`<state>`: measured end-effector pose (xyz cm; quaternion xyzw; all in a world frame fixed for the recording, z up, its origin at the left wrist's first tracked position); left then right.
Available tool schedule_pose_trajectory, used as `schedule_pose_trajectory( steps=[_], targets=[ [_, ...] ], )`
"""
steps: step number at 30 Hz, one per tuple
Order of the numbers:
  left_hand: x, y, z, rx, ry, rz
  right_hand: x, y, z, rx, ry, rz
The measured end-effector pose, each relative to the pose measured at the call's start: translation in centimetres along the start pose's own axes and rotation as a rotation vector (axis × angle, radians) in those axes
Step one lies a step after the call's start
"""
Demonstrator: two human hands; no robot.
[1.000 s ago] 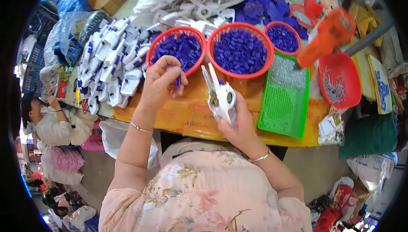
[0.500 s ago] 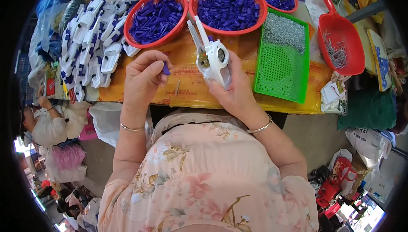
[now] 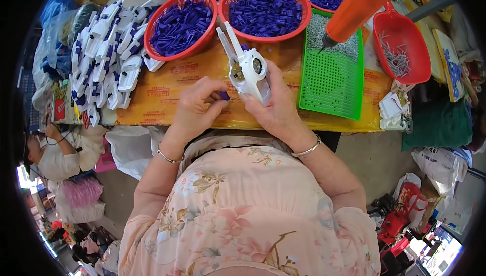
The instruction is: Assemble the internal mechanisms and outer plastic casing of a toy gun at a factory workbench.
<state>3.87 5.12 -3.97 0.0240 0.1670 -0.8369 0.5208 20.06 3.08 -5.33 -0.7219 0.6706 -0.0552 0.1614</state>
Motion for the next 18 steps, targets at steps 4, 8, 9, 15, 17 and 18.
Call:
schedule_pose_trajectory(
  steps=[4, 8, 9, 15, 17, 18],
  targets=[
    [0.1, 0.4, 0.2, -0.250, 0.193, -0.036, 0.1, -0.1, 0.0, 0.015, 0.002, 0.006],
    [-0.6, 1.1, -0.7, -0.460, 0.208, -0.143, 0.1, -0.1, -0.1, 0.042, -0.005, 0.006],
    [-0.9, 1.3, -1.3, -0.549, 0.166, -0.201, 0.1, -0.2, -0.1, 0.049, -0.007, 0.013],
    [-2.0, 1.2, -2.1, -0.572, 0.095, -0.333, 0.1, -0.4, -0.3, 0.071, 0.005, 0.027],
    [-2.2, 1.5, -1.6, -0.618, 0.085, -0.370, 0.3, -0.5, -0.4, 0.070, 0.004, 0.033],
    [-2.4, 1.6, -1.6, -0.665, 0.070, -0.403, 0.2, -0.6, -0.3, 0.083, 0.009, 0.026]
  ],
)
Point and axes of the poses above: each hand's wrist, its own x-axis away from the middle knuckle, its own y-axis out of the palm, z = x × y, the point moved 6 cm from there along -x, towards the middle knuckle, and after that the axes turned 13 degrees about x, right-handed, at the moved point
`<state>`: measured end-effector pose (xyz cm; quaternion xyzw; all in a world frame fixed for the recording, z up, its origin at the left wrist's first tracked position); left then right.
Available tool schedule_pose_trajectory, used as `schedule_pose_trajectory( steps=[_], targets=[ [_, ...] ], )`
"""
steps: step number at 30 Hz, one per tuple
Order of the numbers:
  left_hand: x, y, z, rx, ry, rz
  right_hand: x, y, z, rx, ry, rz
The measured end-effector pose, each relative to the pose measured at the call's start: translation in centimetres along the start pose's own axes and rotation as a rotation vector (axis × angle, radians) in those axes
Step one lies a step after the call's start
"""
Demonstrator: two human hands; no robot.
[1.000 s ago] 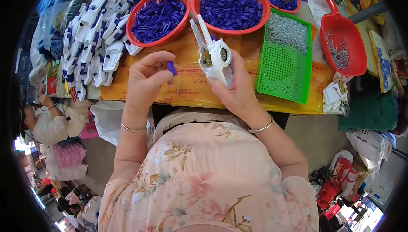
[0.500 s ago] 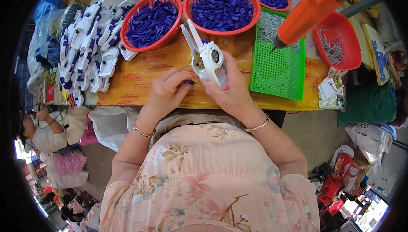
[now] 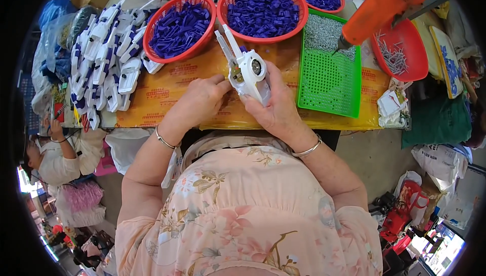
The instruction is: Assemble the internal mechanisms and outer plastic casing of a toy gun at a factory workbench.
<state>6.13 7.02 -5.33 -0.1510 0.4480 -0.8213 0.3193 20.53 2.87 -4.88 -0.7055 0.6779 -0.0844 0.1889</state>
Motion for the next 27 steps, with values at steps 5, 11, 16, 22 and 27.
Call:
schedule_pose_trajectory(
  steps=[5, 11, 16, 22, 27],
  targets=[
    [-0.3, -0.9, 0.4, -0.028, 0.042, 0.051, -0.2, 0.1, 0.2, 0.016, 0.009, 0.008],
    [0.1, -1.9, -1.0, 0.265, 0.009, 0.136, -0.1, 0.2, 0.4, 0.018, 0.012, 0.004],
    [-0.1, -3.3, -1.6, 0.226, -0.011, 0.167, -0.1, 0.1, 0.4, 0.023, 0.011, 0.016],
    [-0.4, -3.6, -0.6, 0.161, 0.087, 0.205, -0.1, 0.1, 0.7, 0.051, 0.036, 0.017],
    [-1.1, -1.9, -1.0, 0.002, 0.197, 0.121, -0.2, 0.1, 0.5, 0.042, 0.024, 0.026]
  ],
)
Point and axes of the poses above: each hand's wrist, its own x-axis away from the middle knuckle, its own y-axis out of the palm, z = x × y, the point moved 6 cm from there along -x, towards the middle knuckle, and after that the axes turned 13 degrees about x, right-handed, at the moved point
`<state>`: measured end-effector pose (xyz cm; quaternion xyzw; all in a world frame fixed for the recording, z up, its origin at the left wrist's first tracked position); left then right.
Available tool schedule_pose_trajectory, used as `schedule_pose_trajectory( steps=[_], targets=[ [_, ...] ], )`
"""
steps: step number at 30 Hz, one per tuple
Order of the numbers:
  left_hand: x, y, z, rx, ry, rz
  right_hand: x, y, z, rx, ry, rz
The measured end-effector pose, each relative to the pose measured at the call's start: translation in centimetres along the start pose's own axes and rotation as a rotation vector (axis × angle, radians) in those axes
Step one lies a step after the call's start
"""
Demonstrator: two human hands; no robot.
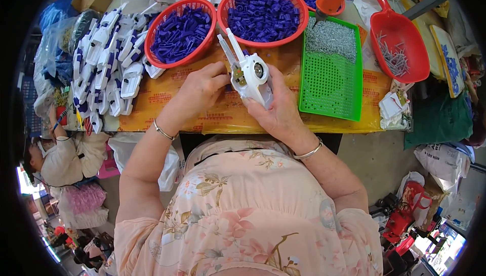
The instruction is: Assemble the internal mechanisms and outer plastic casing of a toy gun at a factory workbench.
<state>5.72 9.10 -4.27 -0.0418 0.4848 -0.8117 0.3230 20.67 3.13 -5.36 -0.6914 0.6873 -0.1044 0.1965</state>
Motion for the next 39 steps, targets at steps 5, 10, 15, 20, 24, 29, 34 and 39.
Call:
schedule_pose_trajectory(
  steps=[5, 10, 15, 20, 24, 29, 34, 39],
  targets=[
    [-0.8, 0.0, -0.3, 0.008, 0.070, 0.031, -0.1, -0.1, 0.1, -0.001, -0.002, -0.005],
    [-1.5, 0.6, 0.0, -0.059, 0.158, 0.024, 0.0, 0.0, 0.0, -0.051, -0.009, 0.012],
    [-1.6, 1.4, -1.1, -0.193, 0.165, 0.077, 0.2, 0.2, 0.1, -0.032, -0.003, 0.038],
    [-0.2, -0.5, -1.3, 0.014, -0.068, 0.246, 0.2, 0.0, 0.1, -0.013, 0.006, 0.035],
    [2.6, -1.3, -1.2, 0.479, -0.293, 0.423, 0.0, 0.0, -0.1, 0.027, -0.007, 0.041],
    [4.1, 0.3, 1.0, 1.220, -0.518, 0.569, 0.1, 0.4, 0.0, 0.141, -0.052, 0.057],
    [3.9, 0.7, 2.1, 1.273, -0.476, 0.677, -0.1, 0.6, 0.0, 0.191, -0.067, 0.070],
    [4.2, 1.4, 1.6, 1.320, -0.590, 0.756, -0.2, 0.7, -0.2, 0.223, -0.068, 0.054]
  ],
)
Point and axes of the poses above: each hand's wrist, its own x-axis away from the middle knuckle, its own y-axis out of the palm, z = x × y, the point moved 6 cm from there along -x, towards the middle knuckle, and after that the axes turned 13 degrees about x, right-handed, at the moved point
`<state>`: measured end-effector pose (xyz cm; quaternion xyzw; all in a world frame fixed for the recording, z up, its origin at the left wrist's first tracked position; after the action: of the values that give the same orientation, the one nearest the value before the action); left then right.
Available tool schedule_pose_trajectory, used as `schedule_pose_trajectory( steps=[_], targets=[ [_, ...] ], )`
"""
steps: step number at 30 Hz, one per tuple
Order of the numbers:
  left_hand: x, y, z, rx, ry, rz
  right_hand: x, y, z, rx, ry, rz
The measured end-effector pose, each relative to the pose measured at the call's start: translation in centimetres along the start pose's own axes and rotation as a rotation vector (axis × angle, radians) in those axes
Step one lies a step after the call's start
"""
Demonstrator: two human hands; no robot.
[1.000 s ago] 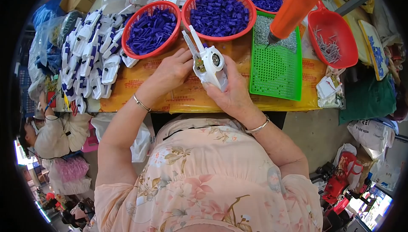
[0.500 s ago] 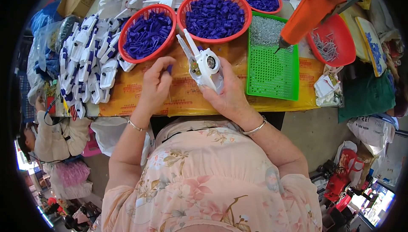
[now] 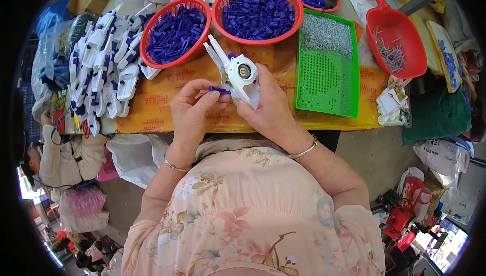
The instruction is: Assemble the internal mechanisms and outer plastic casing of a toy gun at a factory workbench.
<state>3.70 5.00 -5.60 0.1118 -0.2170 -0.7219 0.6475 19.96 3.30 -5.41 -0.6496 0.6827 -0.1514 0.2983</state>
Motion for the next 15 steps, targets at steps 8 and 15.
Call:
schedule_pose_trajectory(
  steps=[8, 15],
  targets=[
    [-0.26, -0.12, -0.86, -0.012, -0.008, 0.024, -0.06, 0.10, -0.20, 0.016, -0.007, -0.020],
    [-0.54, 0.11, -0.82, -0.114, 0.016, 0.046, -0.07, -0.09, -0.42, 0.043, -0.007, 0.003]
  ],
)
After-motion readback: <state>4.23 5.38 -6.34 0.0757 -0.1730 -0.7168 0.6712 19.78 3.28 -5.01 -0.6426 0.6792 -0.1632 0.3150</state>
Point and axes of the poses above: each hand's wrist, its own x-axis away from the middle knuckle, its own y-axis out of the palm, z = x × y, the point moved 6 cm from there along -x, towards the middle knuckle, and after that the axes turned 13 degrees about x, right-handed, at the moved point
